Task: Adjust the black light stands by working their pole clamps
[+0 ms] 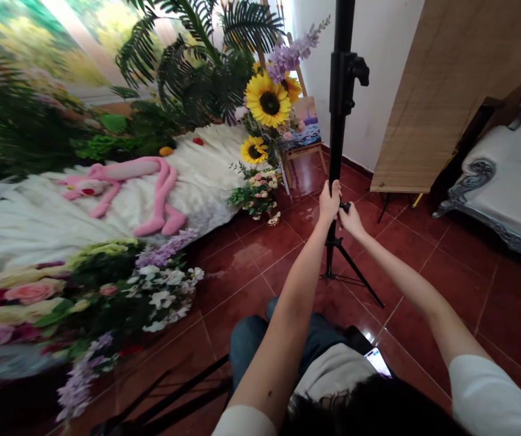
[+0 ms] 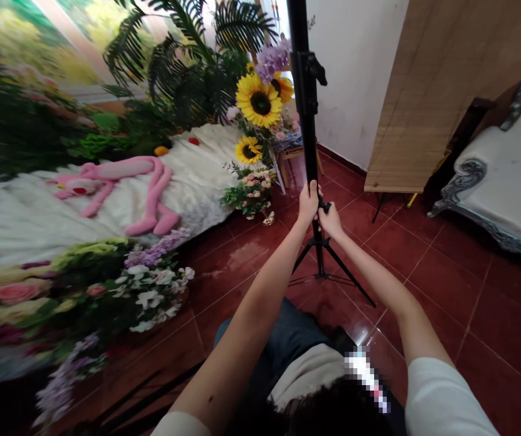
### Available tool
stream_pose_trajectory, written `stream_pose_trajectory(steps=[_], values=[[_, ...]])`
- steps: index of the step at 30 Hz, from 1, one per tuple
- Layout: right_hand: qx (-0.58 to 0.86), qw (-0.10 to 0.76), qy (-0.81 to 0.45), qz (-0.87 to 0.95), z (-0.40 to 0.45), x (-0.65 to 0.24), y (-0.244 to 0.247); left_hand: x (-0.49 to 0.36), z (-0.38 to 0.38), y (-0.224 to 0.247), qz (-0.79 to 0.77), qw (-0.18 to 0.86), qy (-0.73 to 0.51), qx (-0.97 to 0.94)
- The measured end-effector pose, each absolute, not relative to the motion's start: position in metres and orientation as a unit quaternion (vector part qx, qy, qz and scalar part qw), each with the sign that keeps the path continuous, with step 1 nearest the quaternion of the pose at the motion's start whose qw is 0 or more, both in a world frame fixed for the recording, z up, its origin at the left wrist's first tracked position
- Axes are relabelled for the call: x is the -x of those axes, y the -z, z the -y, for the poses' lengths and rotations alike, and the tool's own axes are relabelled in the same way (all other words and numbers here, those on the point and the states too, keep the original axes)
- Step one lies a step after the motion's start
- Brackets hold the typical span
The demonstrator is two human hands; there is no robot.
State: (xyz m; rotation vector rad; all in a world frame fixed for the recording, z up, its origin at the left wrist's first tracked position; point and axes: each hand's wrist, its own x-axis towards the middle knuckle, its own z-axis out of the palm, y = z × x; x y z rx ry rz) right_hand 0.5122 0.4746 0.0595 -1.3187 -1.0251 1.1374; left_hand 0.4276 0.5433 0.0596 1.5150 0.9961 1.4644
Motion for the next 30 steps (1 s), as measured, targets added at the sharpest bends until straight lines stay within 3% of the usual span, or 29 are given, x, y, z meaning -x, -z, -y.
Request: stream_pose_trajectory(steps=[3,5,11,14,17,23,26,30], values=[[0.65,0.45,-0.261,0.554,-0.462,-0.529,-0.044,-0.427,-0.541,-0.059,-0.4,0.388,-0.572,-0.601],[0.672,0.421,-0.213,0.571,-0.457,-0.545,-0.04,-0.427,-0.539,-0.06,-0.411,0.382,-0.571,-0.599],[0.619,0.423,-0.499,0.435,-0.469,-0.546,-0.047,-0.427,-0.538,-0.061,-0.42,0.387,-0.561,-0.599],[0.598,0.475,-0.468,0.445,-0.478,-0.543,-0.064,-0.427,-0.539,-0.06,-0.411,0.386,-0.567,-0.601],[0.566,0.533,-0.401,0.484,-0.487,-0.552,-0.103,-0.426,-0.539,-0.06,-0.408,0.392,-0.564,-0.601],[0.377,0.638,-0.285,0.608,-0.526,-0.541,-0.238,-0.425,-0.535,-0.062,-0.403,0.413,-0.56,-0.595],[0.364,0.599,-0.314,0.64,-0.552,-0.514,-0.28,-0.427,-0.536,-0.061,-0.404,0.423,-0.56,-0.587],[0.349,0.555,-0.379,0.653,-0.573,-0.502,-0.292,-0.427,-0.536,-0.06,-0.405,0.416,-0.562,-0.589]])
